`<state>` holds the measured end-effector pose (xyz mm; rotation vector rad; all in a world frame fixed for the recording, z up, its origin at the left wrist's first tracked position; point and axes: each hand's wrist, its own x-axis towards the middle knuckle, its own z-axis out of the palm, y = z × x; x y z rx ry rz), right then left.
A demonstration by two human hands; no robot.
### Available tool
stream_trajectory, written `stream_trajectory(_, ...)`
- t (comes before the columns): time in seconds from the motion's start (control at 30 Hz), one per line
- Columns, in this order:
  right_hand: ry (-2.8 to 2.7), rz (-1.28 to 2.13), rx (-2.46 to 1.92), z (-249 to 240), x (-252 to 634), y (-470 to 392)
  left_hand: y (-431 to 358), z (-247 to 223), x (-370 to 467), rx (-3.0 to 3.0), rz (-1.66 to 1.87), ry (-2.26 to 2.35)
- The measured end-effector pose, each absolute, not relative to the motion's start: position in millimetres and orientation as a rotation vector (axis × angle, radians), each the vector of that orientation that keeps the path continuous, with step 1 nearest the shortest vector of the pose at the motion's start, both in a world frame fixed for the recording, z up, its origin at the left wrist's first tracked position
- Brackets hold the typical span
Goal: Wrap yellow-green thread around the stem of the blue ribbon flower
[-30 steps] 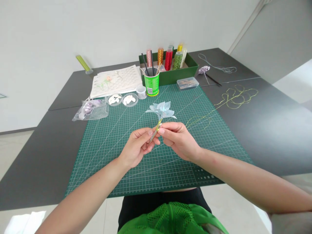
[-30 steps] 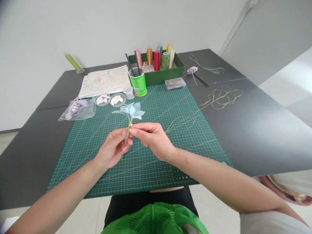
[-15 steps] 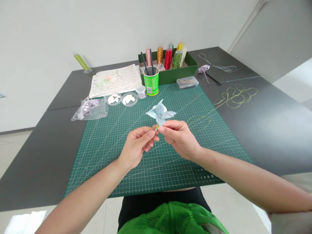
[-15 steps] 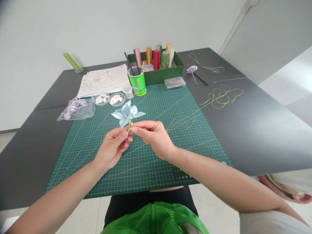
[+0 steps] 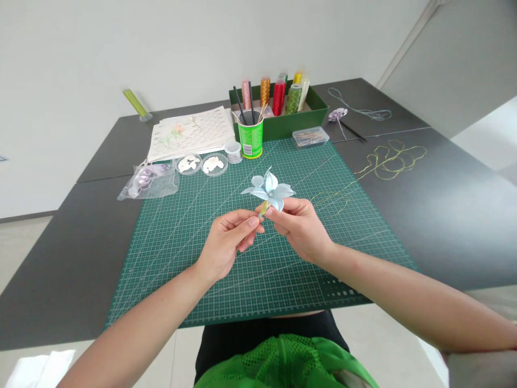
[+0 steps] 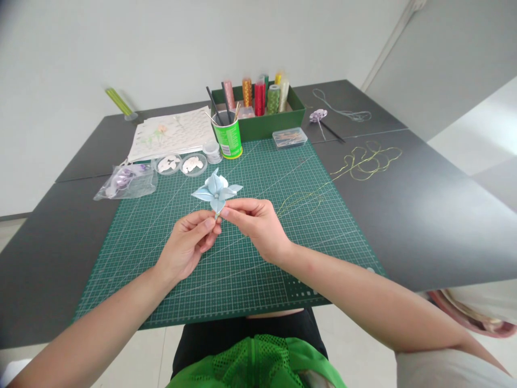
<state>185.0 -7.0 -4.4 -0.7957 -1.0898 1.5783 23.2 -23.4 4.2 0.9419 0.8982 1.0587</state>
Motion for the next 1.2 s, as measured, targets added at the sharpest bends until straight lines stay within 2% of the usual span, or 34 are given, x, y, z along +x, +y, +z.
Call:
stream_trajectory(0.7,-1.275,1.666,-0.641,-9.9,188.5,-2.1,-25.7,12.7,18.0,0.96,0.835,0.862)
stream_trajectory(1.2,-1.284,1.431,-0.828,-5.5,190.1,-3.3,-22.6,11.1,11.9,1.164,1.045,1.007)
